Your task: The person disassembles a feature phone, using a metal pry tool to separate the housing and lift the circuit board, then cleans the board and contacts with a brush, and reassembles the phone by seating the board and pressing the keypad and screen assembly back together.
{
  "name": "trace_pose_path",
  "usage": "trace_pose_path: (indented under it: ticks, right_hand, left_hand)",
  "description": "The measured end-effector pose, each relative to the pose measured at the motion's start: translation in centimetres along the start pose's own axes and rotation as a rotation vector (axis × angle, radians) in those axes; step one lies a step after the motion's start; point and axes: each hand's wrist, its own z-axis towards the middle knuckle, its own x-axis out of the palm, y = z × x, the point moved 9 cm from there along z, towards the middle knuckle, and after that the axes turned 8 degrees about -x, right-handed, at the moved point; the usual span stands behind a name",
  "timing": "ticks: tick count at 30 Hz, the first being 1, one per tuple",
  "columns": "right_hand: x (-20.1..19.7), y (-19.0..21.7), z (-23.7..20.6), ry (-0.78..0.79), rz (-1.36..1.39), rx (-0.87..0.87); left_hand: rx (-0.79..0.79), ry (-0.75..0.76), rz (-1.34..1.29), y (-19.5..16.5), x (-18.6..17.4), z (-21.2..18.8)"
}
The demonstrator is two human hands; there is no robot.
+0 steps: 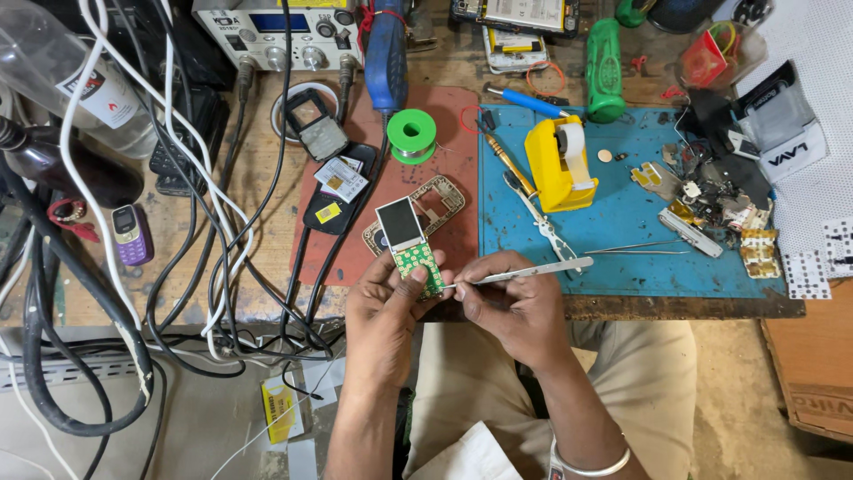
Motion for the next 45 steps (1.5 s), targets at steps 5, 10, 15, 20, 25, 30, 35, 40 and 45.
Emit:
trace_pose_path:
  ticks: [5, 10, 15, 20, 25, 30, 35, 40, 45]
  right_hand:
    - [-0.4, -0.42, -0.47, 0.019, -0.013, 0.02]
    - [-0.71, -0.05, -0.4, 0.03, -0.009, -0.014]
    - [-0.71, 0.07, -0.31, -0.011, -0.004, -0.009]
    - [-0.51, 0.27, -0.18, -0.004, -0.053, 0.002]
    - [-0.57, 0.29, -0.22, -0.038, -0.033, -0.002]
    - [-0.41, 0.28, -0.33, -0.01, -0.087, -0.004]
    - [-0.39, 0.19, -0.4, -0.02, -0.061, -0.003]
    - [-0.54, 0.26, -0.41, -0.029, -0.095, -0.018]
    - [-0.35, 0.28, -0.34, 0.002, -0.066, -0.036]
  left_hand:
    - [-0.002, -0.008, 0.011, 0.2, -0.11, -0.07]
    - [0.004, 0.018, -0.006, 0.03, 0.36, -0.22]
    - [0.002, 0.027, -0.011, 0.02, 0.38, -0.32]
    - [0.002, 0.024, -0.003, 0.02, 0.43, -0.3]
    - [-0.001, 0.018, 0.007, 0.02, 0.44, -0.32]
    - [0.003, 0.009, 0.025, -0.02, 0.32, -0.38]
    - [0.009, 0.017, 0.017, -0.04, 0.37, -0.41]
    - [0.017, 0.021, 0.018, -0.01, 0.41, -0.41]
    - [0.017, 0.017, 0.02, 0.02, 0.31, -0.37]
